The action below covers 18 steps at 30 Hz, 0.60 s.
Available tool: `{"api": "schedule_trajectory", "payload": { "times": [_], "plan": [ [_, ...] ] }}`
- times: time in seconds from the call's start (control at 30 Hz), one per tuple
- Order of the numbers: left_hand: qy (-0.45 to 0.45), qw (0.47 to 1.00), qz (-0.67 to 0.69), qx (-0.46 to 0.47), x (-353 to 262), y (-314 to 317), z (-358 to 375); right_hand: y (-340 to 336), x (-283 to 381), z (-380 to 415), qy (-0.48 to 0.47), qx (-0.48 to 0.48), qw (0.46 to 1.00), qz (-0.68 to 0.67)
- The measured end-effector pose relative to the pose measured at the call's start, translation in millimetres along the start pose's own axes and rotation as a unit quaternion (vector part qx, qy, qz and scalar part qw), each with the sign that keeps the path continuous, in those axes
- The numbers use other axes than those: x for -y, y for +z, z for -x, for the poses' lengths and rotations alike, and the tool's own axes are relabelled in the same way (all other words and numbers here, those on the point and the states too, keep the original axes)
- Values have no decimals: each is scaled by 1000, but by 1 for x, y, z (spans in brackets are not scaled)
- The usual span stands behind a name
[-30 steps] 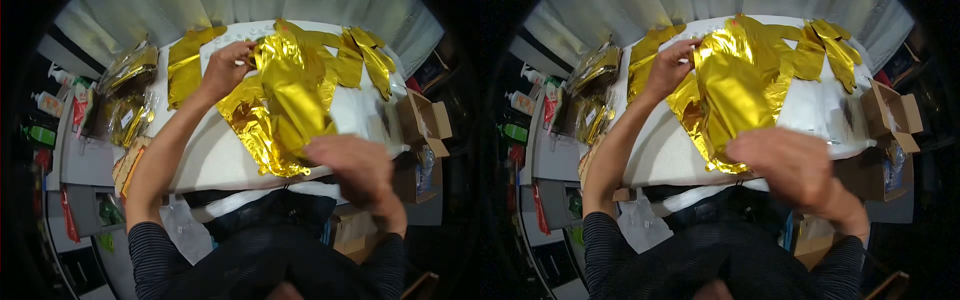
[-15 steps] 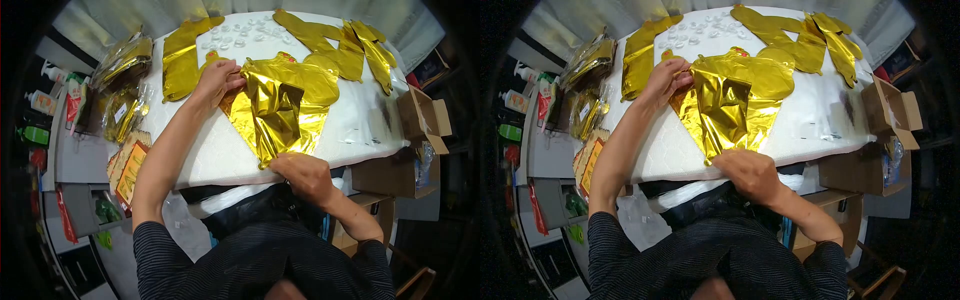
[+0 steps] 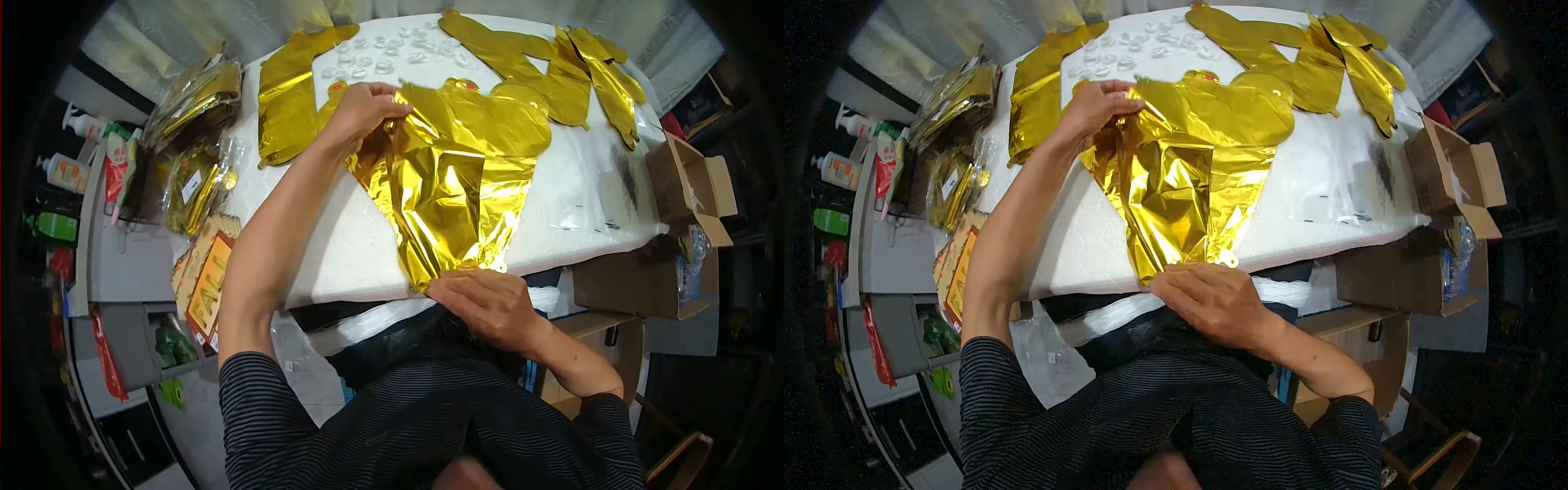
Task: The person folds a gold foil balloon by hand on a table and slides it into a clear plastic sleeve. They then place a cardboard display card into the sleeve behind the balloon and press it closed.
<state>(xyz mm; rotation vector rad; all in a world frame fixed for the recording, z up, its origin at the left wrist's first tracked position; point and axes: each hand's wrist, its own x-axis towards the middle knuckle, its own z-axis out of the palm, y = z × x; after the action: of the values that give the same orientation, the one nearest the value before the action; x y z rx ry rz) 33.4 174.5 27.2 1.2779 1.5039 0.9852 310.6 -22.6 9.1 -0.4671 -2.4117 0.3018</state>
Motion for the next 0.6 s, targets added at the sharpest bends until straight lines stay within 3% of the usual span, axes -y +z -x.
{"api": "schedule_trajectory", "payload": {
  "times": [0.2, 0.27, 0.43, 0.53, 0.6],
  "plan": [
    [109, 980, 161, -45, -1, 2, -12, -4, -8, -4, 23, -46, 999, 13],
    [94, 978, 175, -58, 10, 4, -16, 7, -16, 2, 22, -29, 997, 68],
    [57, 980, 185, -52, 37, 4, -21, 8, -13, 2, 41, -8, 997, 61],
    [55, 989, 119, -71, 32, 3, -13, 2, -17, 3, 61, -26, 998, 16],
    [39, 986, 149, -67, 25, 6, -8, -8, -28, 2, 123, -94, 987, -36]
  ]
}}
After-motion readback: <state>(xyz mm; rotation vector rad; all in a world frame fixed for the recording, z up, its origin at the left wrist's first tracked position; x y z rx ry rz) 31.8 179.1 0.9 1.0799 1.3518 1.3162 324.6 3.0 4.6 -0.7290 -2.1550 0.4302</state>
